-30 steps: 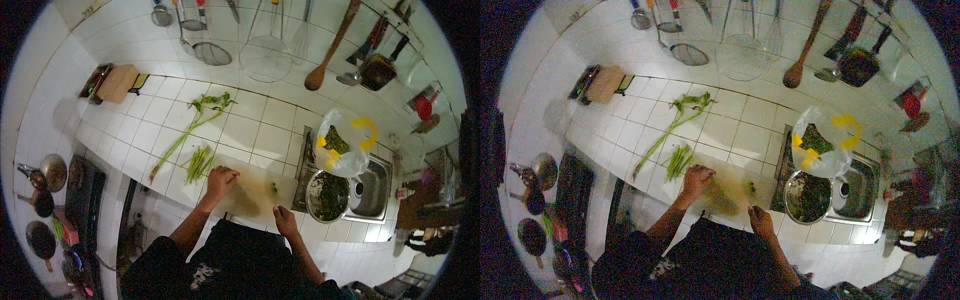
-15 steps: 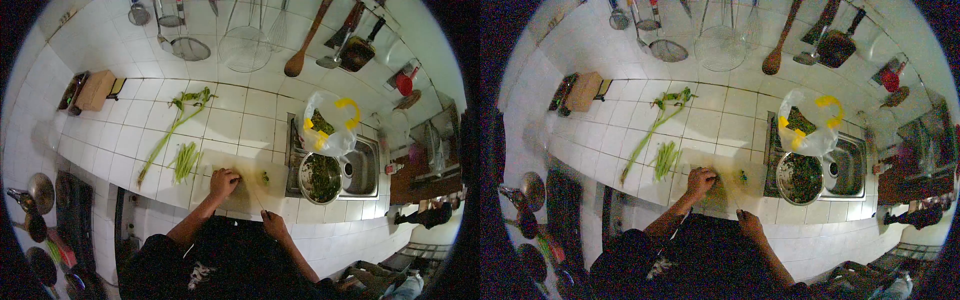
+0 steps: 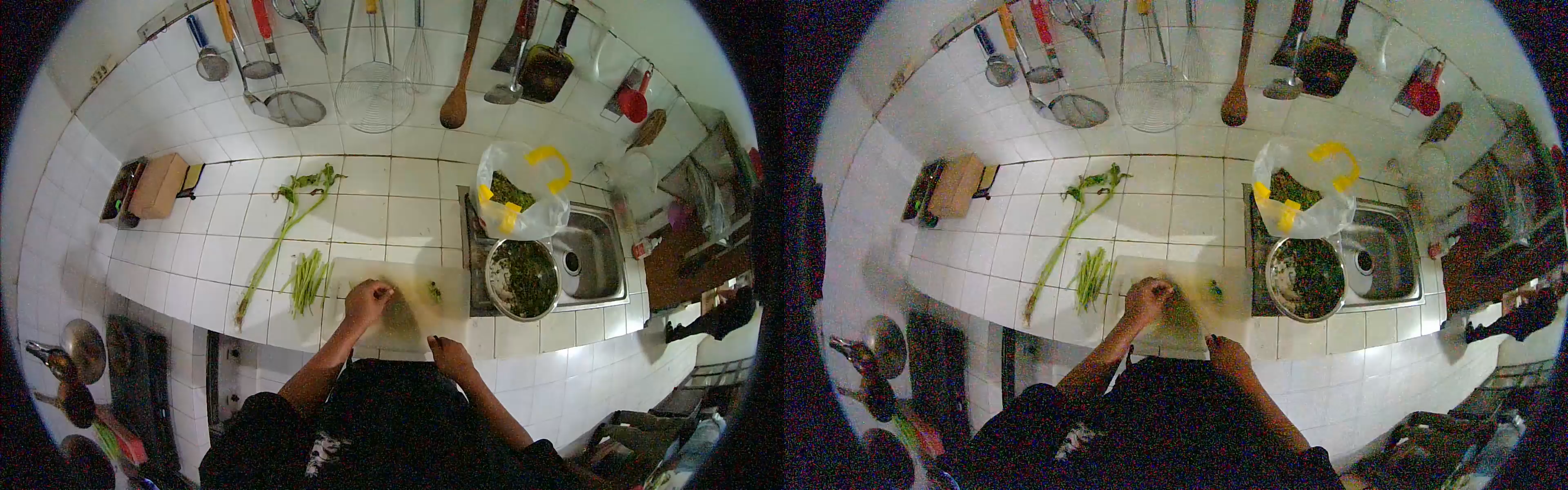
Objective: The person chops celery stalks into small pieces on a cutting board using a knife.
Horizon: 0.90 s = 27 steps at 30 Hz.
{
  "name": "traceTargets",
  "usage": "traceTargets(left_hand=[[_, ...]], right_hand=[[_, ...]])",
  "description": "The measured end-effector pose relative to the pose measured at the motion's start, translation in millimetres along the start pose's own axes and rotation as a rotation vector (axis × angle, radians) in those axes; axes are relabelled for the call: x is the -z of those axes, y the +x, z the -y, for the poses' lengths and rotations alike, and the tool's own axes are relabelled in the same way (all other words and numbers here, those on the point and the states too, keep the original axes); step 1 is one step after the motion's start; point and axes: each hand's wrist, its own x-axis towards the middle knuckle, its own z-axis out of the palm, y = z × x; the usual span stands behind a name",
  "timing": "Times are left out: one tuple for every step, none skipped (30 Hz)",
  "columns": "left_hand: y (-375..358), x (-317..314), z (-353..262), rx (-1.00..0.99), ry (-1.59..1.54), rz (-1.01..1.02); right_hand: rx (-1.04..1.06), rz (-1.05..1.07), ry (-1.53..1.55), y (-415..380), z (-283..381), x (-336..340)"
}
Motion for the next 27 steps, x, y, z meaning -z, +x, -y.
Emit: traceTargets(left_hand=[[2.6, 3.8, -4.7, 0.088, -0.096, -0.019], [5.4, 7.8, -7.9, 0.085, -0.096, -0.012], [10.0, 12.2, -9.1, 0.069, -0.209, -0.061], [15.7, 17.4, -11.2, 0.052, -0.321, -0.111], [20.3, 22.1, -13.8, 0.049, -0.32, -0.109], [25.1, 27.3, -16.9, 0.112, -0.348, -0.084], [29.7, 31.2, -18.9, 0.174, -0.376, -0.059], [32.5, 33.0, -19.5, 0.135, -0.371, -0.069], [33.5, 31.2, -19.1, 0.13, -0.368, -0.065], [34.5, 29.4, -18.6, 0.131, -0.37, -0.027], [35.2, 27.4, -18.0, 0.132, -0.372, 0.01], [34.4, 22.6, -15.5, 0.13, -0.37, 0.013], [32.1, 17.2, -13.4, 0.047, -0.302, 0.062], [28.8, 12.8, -10.6, -0.038, -0.234, 0.11], [24.8, 14.2, -13.5, -0.041, -0.233, 0.113], [20.8, 15.3, -16.6, -0.095, -0.091, 0.093], [16.9, 16.0, -20.0, -0.15, 0.051, 0.072], [14.0, 15.2, -16.5, -0.099, 0.027, 0.077], [9.2, 16.4, -11.2, -0.101, 0.027, 0.081], [3.6, 18.4, -4.9, -0.1, 0.047, 0.094], [-0.6, 22.3, -0.9, -0.1, 0.067, 0.105], [-4.3, 24.7, 5.3, -0.1, 0.067, 0.106], [-7.3, 27.4, 11.3, -0.185, 0.104, 0.181], [-10.3, 30.5, 14.3, -0.27, 0.141, 0.256], [-13.9, 32.2, 16.6, -0.271, 0.141, 0.257], [-17.1, 33.6, 18.6, -0.308, 0.177, 0.264], [-19.9, 34.1, 20.5, -0.346, 0.212, 0.27]], right_hand=[[-0.009, -0.005, 0.045, -3.7, -0.2, 1.3], [-0.019, -0.01, 0.088, -8.2, -0.6, 2.4], [-0.022, -0.013, 0.092, -12.8, 5.1, 7.3], [-0.044, -0.037, 0.159, -16.5, 14.4, 14.1], [-0.064, -0.06, 0.226, -18.4, 19.2, 17.3], [-0.064, -0.063, 0.23, -17.3, 17.8, 16.5], [-0.016, -0.129, 0.25, -15.5, 15.7, 15.6], [0.031, -0.195, 0.27, -14.9, 13.5, 14.8], [0.028, -0.199, 0.275, -16.2, 15.1, 18.3], [-0.004, -0.176, 0.31, -17.1, 17.0, 23.1], [-0.036, -0.151, 0.345, -17.8, 18.6, 26.8], [-0.038, -0.152, 0.349, -18.4, 17.7, 28.2], [-0.046, -0.152, 0.328, -19.1, 16.5, 29.3], [-0.053, -0.153, 0.306, -19.7, 15.7, 29.5], [-0.055, -0.155, 0.309, -20.5, 14.4, 28.4], [-0.051, -0.149, 0.306, -21.1, 12.4, 26.7], [-0.048, -0.143, 0.304, -21.3, 10.6, 25.7], [-0.051, -0.148, 0.307, -23.0, 12.7, 27.8], [-0.066, -0.126, 0.308, -26.2, 15.0, 29.1], [-0.082, -0.102, 0.31, -29.3, 17.6, 29.5], [-0.084, -0.102, 0.311, -30.7, 19.4, 29.2], [-0.078, -0.073, 0.287, -31.6, 20.9, 29.1], [-0.071, -0.044, 0.262, -32.0, 22.3, 28.5], [-0.072, -0.044, 0.263, -32.0, 21.8, 24.8], [-0.039, -0.03, 0.228, -32.0, 20.4, 19.1], [-0.006, -0.017, 0.193, -31.6, 19.6, 15.0], [-0.007, -0.018, 0.193, -32.6, 23.2, 14.8]])
